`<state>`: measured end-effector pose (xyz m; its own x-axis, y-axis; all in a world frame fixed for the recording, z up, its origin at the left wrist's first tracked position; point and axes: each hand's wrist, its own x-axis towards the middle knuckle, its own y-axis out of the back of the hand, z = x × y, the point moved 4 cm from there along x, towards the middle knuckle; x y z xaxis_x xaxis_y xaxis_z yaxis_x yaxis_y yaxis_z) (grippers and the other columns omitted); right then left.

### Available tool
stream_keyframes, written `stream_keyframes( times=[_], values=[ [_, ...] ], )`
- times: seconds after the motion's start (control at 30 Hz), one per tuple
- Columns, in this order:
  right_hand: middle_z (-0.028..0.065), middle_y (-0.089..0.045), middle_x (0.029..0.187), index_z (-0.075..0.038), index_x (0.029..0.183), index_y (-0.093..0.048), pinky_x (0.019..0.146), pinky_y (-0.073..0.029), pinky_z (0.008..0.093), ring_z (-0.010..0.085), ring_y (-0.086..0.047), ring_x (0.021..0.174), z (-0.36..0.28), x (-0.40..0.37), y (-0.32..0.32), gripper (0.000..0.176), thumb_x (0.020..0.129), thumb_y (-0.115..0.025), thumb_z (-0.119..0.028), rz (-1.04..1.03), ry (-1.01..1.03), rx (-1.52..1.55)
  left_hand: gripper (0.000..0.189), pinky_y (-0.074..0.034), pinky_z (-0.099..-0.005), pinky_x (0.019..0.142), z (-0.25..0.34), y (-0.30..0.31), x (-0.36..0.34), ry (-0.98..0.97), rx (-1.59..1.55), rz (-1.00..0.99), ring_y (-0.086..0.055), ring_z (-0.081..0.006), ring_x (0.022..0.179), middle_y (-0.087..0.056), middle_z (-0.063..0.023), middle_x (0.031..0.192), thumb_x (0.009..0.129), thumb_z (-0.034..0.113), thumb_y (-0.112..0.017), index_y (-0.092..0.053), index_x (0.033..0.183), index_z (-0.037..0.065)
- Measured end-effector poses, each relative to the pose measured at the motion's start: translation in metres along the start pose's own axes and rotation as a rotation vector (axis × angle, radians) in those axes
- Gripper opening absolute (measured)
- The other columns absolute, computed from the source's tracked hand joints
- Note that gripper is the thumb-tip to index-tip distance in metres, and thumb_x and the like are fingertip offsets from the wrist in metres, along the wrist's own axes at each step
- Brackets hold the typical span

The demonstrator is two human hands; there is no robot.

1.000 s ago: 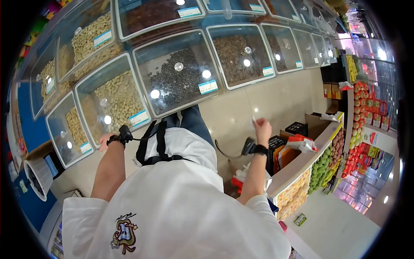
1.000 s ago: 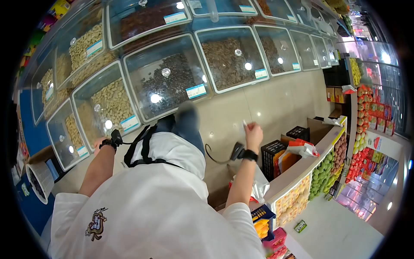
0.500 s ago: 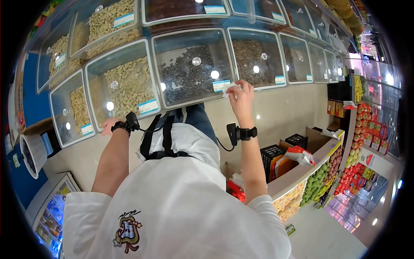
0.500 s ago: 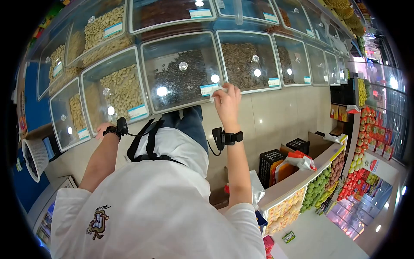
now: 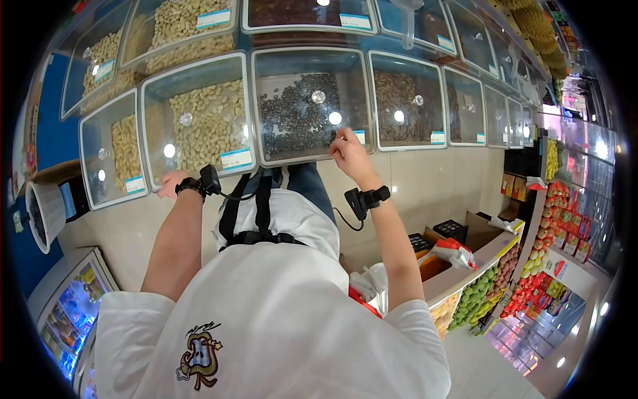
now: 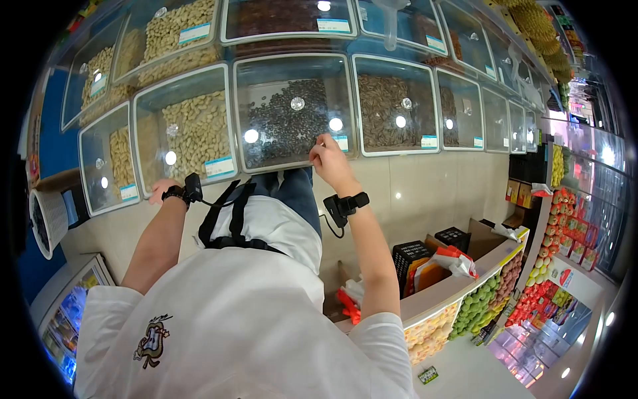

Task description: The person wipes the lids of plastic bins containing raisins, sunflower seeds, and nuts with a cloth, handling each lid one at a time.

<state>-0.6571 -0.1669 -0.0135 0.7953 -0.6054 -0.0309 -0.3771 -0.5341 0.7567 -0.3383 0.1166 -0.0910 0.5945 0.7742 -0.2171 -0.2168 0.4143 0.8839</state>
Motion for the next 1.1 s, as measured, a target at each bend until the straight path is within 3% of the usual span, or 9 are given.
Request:
stream_keyframes(
  times=[0.3, 0.63, 0.7, 0.8, 0.87, 0.9, 0.93, 1.0, 1.1],
  values=[
    [0.0100, -0.051, 0.091, -0.003, 0.086, -0.055, 0.067, -0.048, 0.0326, 0.0262, -0.057, 0.079, -0.002, 0.003, -0.001, 0.019, 0.072, -0.053, 0.009, -0.045, -0.137, 0.234, 0.031, -0.048, -0.0443, 0.058, 0.001, -0.003, 0.002, -0.035, -0.062, -0.005, -0.061, -0.0363, 0.075, -0.062, -0.0200, 0.086, 0.091, 0.026, -0.036, -0.032, 0.108, 0.000],
    [0.0100, -0.050, 0.091, -0.003, 0.088, -0.055, 0.065, -0.048, 0.0307, 0.0224, -0.059, 0.075, -0.024, 0.009, -0.041, 0.018, 0.074, -0.054, 0.009, -0.059, -0.061, 0.426, 0.029, -0.049, -0.0430, 0.056, 0.008, 0.010, -0.011, -0.038, -0.084, -0.041, -0.062, -0.0362, 0.074, -0.062, -0.0202, 0.087, 0.092, 0.024, -0.035, -0.030, 0.106, 0.000],
    [0.0099, -0.050, 0.091, -0.003, 0.088, -0.055, 0.064, -0.048, 0.0307, 0.0219, -0.059, 0.073, -0.033, 0.011, -0.048, 0.018, 0.075, -0.054, 0.009, -0.059, -0.053, 0.473, 0.035, -0.051, -0.0383, 0.063, 0.008, 0.010, -0.011, 0.001, -0.100, -0.048, -0.063, -0.0303, 0.084, -0.063, -0.0172, 0.094, 0.090, 0.026, -0.043, -0.038, 0.112, 0.000],
    [0.0107, -0.050, 0.090, -0.004, 0.087, -0.056, 0.068, -0.047, 0.0336, 0.0266, -0.056, 0.080, -0.040, 0.013, -0.053, 0.020, 0.071, -0.054, 0.008, -0.016, 0.004, 0.389, 0.038, -0.051, -0.0374, 0.072, -0.015, -0.075, 0.033, -1.329, 2.292, -0.146, -0.061, -0.0250, 0.094, -0.063, -0.0115, 0.103, 0.086, 0.028, -0.052, -0.051, 0.116, 0.004],
    [0.0117, -0.050, 0.089, -0.004, 0.084, -0.056, 0.073, -0.046, 0.0361, 0.0300, -0.053, 0.086, -0.041, 0.011, -0.050, 0.021, 0.068, -0.053, 0.008, 0.052, 0.064, 0.278, 0.038, -0.049, -0.0440, 0.078, 0.009, -0.028, -0.010, -1.314, 1.954, -0.091, -0.057, -0.0218, 0.100, -0.062, -0.0056, 0.110, 0.081, 0.028, -0.060, -0.059, 0.116, 0.012],
    [0.0125, -0.050, 0.088, -0.005, 0.083, -0.056, 0.077, -0.045, 0.0376, 0.0318, -0.051, 0.090, -0.043, 0.012, -0.049, 0.021, 0.067, -0.052, 0.008, 0.093, 0.103, 0.212, 0.037, -0.048, -0.0510, 0.077, -0.010, -0.061, 0.022, -1.280, 2.065, -0.047, -0.056, -0.0236, 0.100, -0.061, -0.0048, 0.109, 0.081, 0.026, -0.060, -0.059, 0.116, 0.013],
    [0.0130, -0.050, 0.088, -0.005, 0.081, -0.056, 0.078, -0.044, 0.0380, 0.0323, -0.051, 0.091, -0.045, 0.013, -0.049, 0.021, 0.066, -0.051, 0.008, 0.073, 0.116, 0.220, 0.039, -0.048, -0.0502, 0.077, -0.004, -0.050, 0.008, -1.348, 2.020, -0.164, -0.056, -0.0232, 0.103, -0.060, -0.0054, 0.111, 0.081, 0.026, -0.061, -0.058, 0.117, 0.012],
    [0.0136, -0.050, 0.088, -0.005, 0.080, -0.056, 0.080, -0.043, 0.0382, 0.0327, -0.050, 0.091, -0.046, 0.018, -0.048, 0.019, 0.066, -0.050, 0.007, 0.068, 0.127, 0.248, 0.035, -0.047, -0.0452, 0.081, -0.016, -0.063, 0.026, -1.392, 2.296, 0.030, -0.054, -0.0232, 0.104, -0.058, -0.0060, 0.116, 0.086, 0.022, -0.053, -0.056, 0.118, 0.011],
    [0.0122, -0.049, 0.088, -0.005, 0.080, -0.055, 0.078, -0.044, 0.0379, 0.0321, -0.051, 0.090, -0.041, 0.024, -0.054, 0.016, 0.068, -0.054, 0.006, 0.096, 0.124, 0.260, 0.038, -0.046, -0.0480, 0.076, -0.002, -0.035, 0.006, -1.506, 2.087, 0.060, -0.056, -0.0257, 0.102, -0.059, -0.0051, 0.114, 0.082, 0.033, -0.056, -0.059, 0.115, 0.016]
  ],
)
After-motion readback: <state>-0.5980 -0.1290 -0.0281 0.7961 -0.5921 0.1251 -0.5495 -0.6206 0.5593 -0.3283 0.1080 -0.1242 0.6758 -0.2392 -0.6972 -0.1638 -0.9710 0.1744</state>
